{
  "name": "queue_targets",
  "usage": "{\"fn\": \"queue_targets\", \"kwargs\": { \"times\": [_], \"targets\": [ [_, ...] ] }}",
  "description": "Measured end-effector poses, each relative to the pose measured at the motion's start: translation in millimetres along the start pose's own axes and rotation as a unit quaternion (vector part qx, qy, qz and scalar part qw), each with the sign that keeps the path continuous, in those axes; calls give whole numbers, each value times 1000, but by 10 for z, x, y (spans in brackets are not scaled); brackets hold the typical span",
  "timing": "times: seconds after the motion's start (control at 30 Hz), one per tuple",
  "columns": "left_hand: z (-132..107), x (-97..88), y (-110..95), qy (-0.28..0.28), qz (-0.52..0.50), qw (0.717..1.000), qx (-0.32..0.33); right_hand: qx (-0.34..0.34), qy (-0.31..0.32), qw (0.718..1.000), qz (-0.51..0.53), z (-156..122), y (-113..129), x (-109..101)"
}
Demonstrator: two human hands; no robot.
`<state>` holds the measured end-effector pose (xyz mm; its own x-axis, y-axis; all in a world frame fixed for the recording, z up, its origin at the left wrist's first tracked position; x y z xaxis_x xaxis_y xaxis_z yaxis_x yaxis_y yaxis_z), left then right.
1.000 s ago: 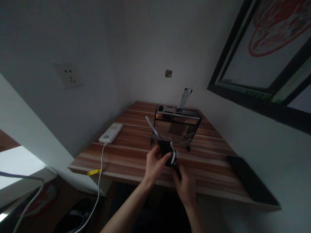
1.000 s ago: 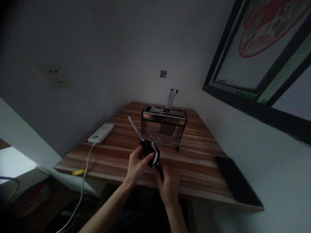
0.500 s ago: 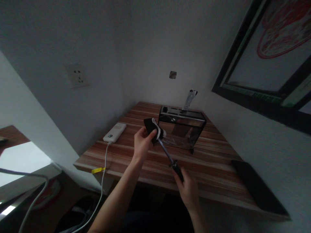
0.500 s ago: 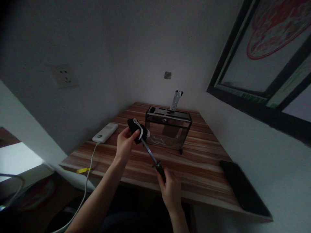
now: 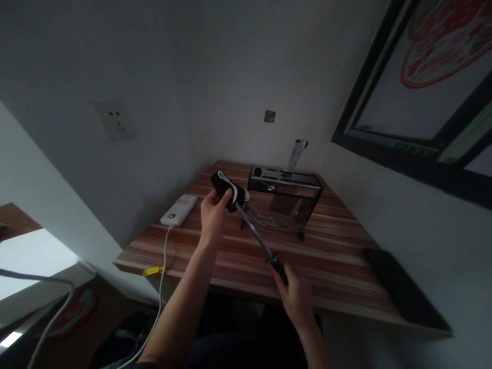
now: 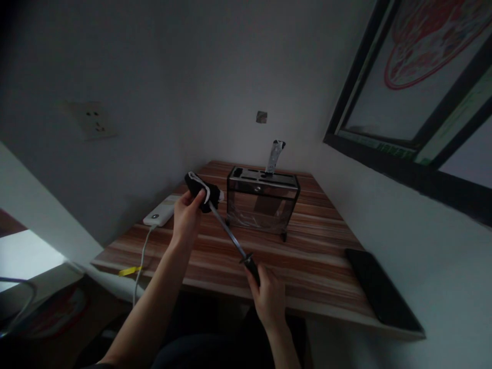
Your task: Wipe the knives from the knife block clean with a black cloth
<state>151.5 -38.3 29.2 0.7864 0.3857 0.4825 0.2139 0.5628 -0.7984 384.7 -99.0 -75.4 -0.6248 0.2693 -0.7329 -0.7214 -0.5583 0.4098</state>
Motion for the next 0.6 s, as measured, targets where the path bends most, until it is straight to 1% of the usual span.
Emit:
{"fn": "queue_targets", "kwargs": {
  "times": [0.13, 0.33, 0.6],
  "targets": [
    [-143, 21, 86, 5, 9, 1000, -14, -8, -4, 1000, -17, 6, 21, -12],
    [-505, 135, 263, 35, 27, 996, -76, -6, -17, 999, -31, 22, 39, -22],
    [-815, 256, 350, 89, 62, 987, -118, 5, -13, 1000, -4, 10, 4, -11]
  ]
}}
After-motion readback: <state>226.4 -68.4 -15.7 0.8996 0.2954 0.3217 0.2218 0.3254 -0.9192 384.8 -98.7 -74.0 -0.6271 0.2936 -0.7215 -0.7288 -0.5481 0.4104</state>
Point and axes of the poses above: each hand's wrist, its own z-axis towards the middle knuckle, its own x-axis out of the palm, y = z × x, the point moved 4 cm from there along z, towards the middle knuckle, and after that the axes turned 1 degree about -x, right-handed, at the moved point
